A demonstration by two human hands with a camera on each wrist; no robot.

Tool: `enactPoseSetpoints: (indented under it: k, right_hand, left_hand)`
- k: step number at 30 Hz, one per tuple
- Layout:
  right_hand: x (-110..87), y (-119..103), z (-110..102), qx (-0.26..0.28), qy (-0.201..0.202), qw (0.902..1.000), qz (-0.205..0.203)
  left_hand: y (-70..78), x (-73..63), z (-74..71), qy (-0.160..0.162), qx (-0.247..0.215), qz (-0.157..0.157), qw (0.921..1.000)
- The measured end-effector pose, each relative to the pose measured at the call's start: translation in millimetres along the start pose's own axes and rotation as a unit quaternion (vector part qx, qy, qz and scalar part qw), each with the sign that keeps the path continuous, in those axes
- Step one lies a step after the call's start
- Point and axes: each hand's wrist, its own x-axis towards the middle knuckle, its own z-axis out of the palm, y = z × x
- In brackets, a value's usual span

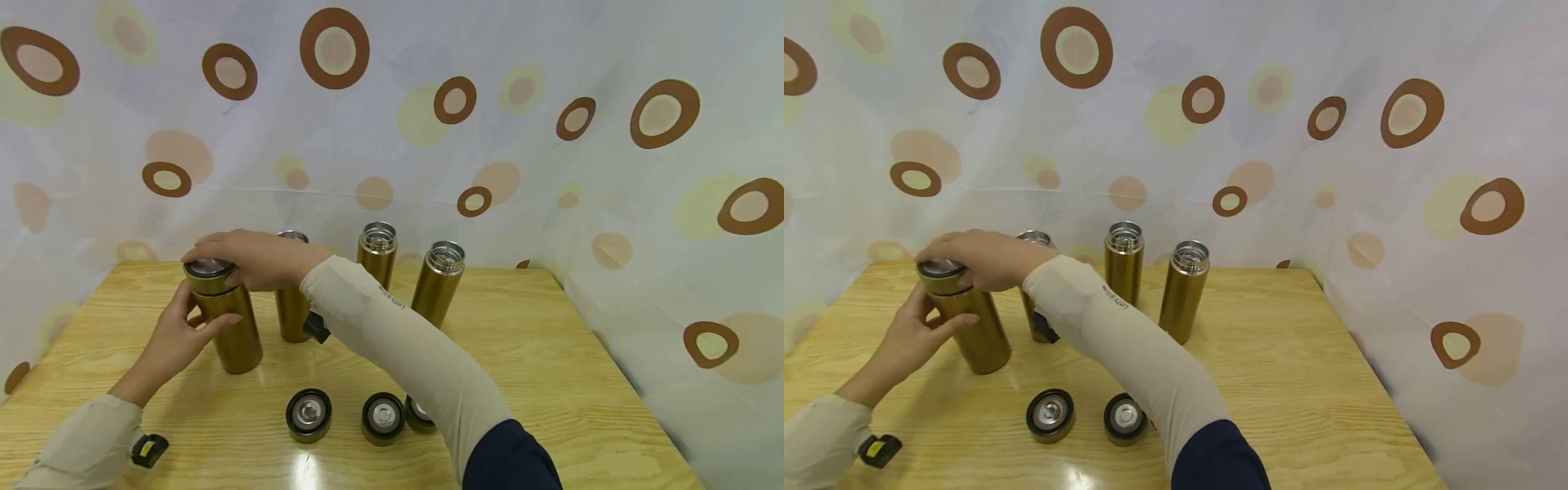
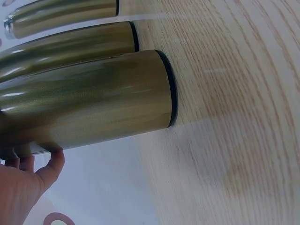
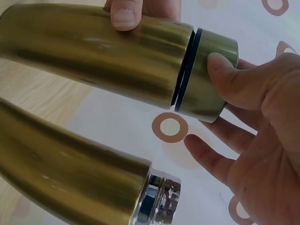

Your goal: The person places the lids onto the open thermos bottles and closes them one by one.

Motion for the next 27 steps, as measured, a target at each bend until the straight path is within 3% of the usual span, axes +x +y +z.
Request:
enactPoseSetpoints:
  k: [10,17,27]
  right_hand:
    - [-1.0,-11.4,4.8,-0.111,0.02,0.9914,0.067]
    - [-0.4,-16.5,10.6,-0.16,0.063,0.9815,0.083]
    - [-1.0,-20.5,27.0,-0.128,0.171,0.9676,0.135]
  left_hand:
    - [0.7,2.1,4.4,-0.003,-0.006,0.007,1.0]
    - [-0.6,-0.1,2.0,-0.004,-0.002,0.016,0.9999]
    - [0.1,-1.4,-0.9,-0.006,0.02,-0.001,0.9998]
